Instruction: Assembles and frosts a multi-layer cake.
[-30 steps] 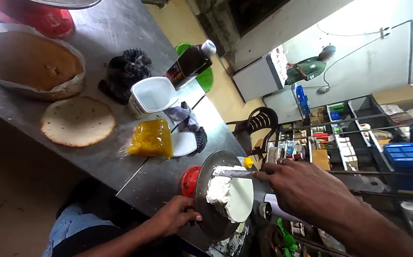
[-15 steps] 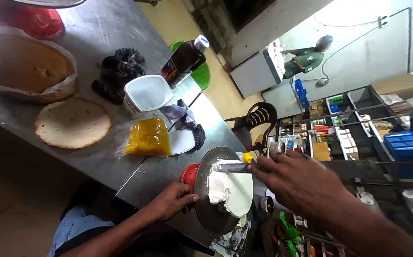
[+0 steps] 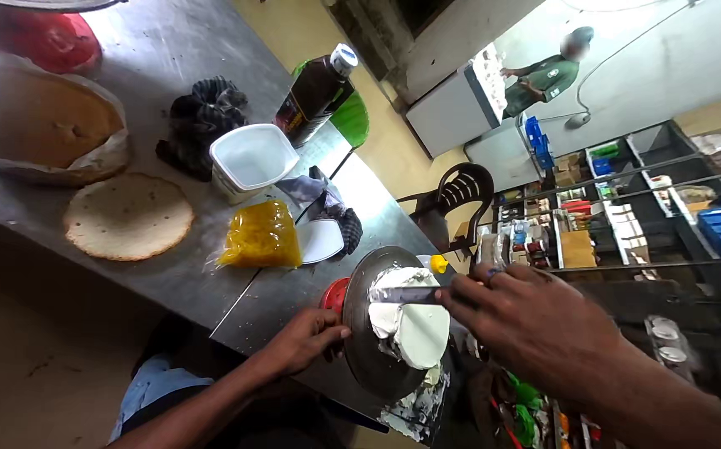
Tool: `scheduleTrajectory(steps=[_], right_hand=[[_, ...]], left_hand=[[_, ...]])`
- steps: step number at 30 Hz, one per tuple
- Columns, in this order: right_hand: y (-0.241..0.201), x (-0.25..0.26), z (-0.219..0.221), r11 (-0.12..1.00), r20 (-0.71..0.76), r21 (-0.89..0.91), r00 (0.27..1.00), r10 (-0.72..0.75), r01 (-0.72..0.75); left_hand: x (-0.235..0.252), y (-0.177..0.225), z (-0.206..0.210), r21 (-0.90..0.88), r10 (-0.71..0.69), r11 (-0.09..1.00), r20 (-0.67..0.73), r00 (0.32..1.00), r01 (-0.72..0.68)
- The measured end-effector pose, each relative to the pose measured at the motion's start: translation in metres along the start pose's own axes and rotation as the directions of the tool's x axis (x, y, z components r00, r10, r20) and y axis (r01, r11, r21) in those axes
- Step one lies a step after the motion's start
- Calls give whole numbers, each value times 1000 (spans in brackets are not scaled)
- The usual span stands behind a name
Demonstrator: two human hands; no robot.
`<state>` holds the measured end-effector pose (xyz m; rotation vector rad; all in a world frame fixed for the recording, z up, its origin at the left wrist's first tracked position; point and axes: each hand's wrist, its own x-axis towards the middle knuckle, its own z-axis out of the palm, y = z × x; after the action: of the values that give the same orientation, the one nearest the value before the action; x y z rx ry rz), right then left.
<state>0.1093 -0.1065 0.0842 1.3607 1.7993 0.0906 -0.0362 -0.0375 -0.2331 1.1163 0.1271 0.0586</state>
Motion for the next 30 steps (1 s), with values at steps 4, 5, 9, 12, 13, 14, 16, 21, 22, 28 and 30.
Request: scheduleTrajectory(steps=[4,5,9,12,13,14,16,21,22,28,30], right_hand=[[3,3,-8,993,206,89,977,53,-72],[-2,1,-10,988,261,135,965,39,-76],[-22,-12,-9,989,178,146,984,-30,4],[-15,-8,-4,999,41,47,999,-11,9],[-9,-4,-3,1000,18,23,1000,1,-1],[-3,1,-3,1000,6,3,1000,14,-14],[7,8,-3,999,46,-18,998,41,-41],[-10,-7,-8,972,247,232,969,-22,-37],[-15,-14,-7,956,273,292,960,-57,-26],[-32,-116,84,591,-95,777,887,452,-218],[-70,-157,148,226,-45,953,641,766,-203]], left_hand=[[-5,-5,8,2,-16,1000,13,1000,16],[-4,-4,7,-1,-17,1000,-3,1000,17],[7,11,-5,24,-18,1000,-76,997,20],[10,20,-11,45,-25,999,-71,997,28],[9,20,-11,41,-31,999,-51,998,33],[8,17,-11,40,-37,999,-24,999,38],[2,8,-6,36,-40,999,7,999,40],[3,6,-2,35,-30,999,-70,997,32],[8,13,-8,40,-28,999,-104,994,32],[35,49,-28,119,72,992,-227,971,-46],[35,46,-23,147,68,988,-207,976,-38]])
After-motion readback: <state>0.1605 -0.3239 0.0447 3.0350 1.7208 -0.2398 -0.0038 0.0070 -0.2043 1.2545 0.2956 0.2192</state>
